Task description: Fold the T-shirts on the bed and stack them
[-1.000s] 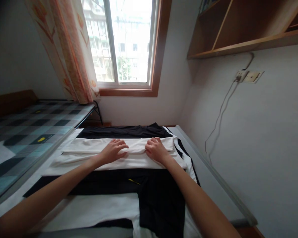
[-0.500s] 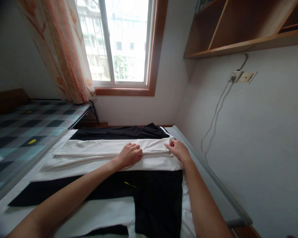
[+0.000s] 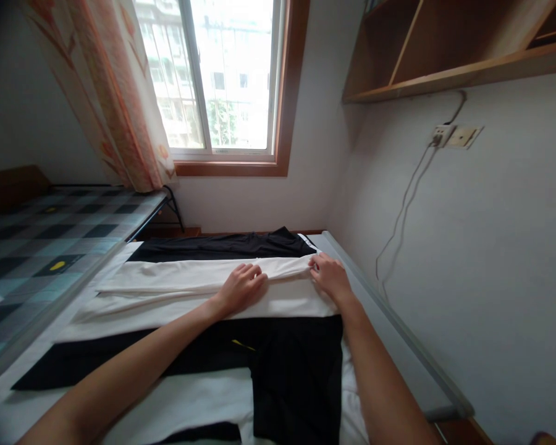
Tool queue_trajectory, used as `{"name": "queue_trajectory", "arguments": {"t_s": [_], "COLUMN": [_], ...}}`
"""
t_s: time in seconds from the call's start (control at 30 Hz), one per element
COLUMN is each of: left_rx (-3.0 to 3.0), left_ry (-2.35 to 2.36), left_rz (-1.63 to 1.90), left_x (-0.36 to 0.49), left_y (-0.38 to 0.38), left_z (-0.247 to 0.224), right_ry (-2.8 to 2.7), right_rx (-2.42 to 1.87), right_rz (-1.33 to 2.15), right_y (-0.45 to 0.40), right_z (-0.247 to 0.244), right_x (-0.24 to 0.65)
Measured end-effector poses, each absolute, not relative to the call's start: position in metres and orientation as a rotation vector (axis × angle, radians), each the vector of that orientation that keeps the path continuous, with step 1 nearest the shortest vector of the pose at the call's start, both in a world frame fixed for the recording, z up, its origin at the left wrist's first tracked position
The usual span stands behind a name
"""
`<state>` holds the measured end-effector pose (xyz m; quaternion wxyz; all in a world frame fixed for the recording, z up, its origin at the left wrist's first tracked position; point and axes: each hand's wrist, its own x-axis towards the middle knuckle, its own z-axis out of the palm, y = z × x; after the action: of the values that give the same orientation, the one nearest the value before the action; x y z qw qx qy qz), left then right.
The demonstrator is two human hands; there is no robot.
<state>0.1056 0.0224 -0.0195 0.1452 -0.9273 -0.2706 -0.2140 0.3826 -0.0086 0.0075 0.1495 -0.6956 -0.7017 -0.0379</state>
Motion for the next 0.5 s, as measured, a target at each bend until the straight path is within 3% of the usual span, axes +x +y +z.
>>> {"name": "queue_trajectory", "arguments": {"t_s": [0.1, 0.23, 0.37, 0.5], "left_rx": [-2.742, -2.984, -3.057, -2.937], "left_ry": [-0.710, -0.665, -0.996, -1.291], "left_rz": [-0.596, -0.560, -0.510, -0.408], "left_x": [0.105, 0.101, 0.084, 0.052], "left_y": [0.026, 0.027, 0.039, 0.065], "left_z": [-0.021, -0.016, 0.001, 0.008], "right_ry": [-2.049, -2.136, -2.038, -1.603], "right_rx": [-2.048, -2.128, -2.103, -2.158], "right_rz": [-0.169, 0.072, 0.094, 0.042], "right_y": [-0.010, -0.013, -0.010, -0.003], "right_z": [0.009, 0.007, 0.004, -0.002], "right_x": [0.381, 0.382, 0.383, 0.381]}}
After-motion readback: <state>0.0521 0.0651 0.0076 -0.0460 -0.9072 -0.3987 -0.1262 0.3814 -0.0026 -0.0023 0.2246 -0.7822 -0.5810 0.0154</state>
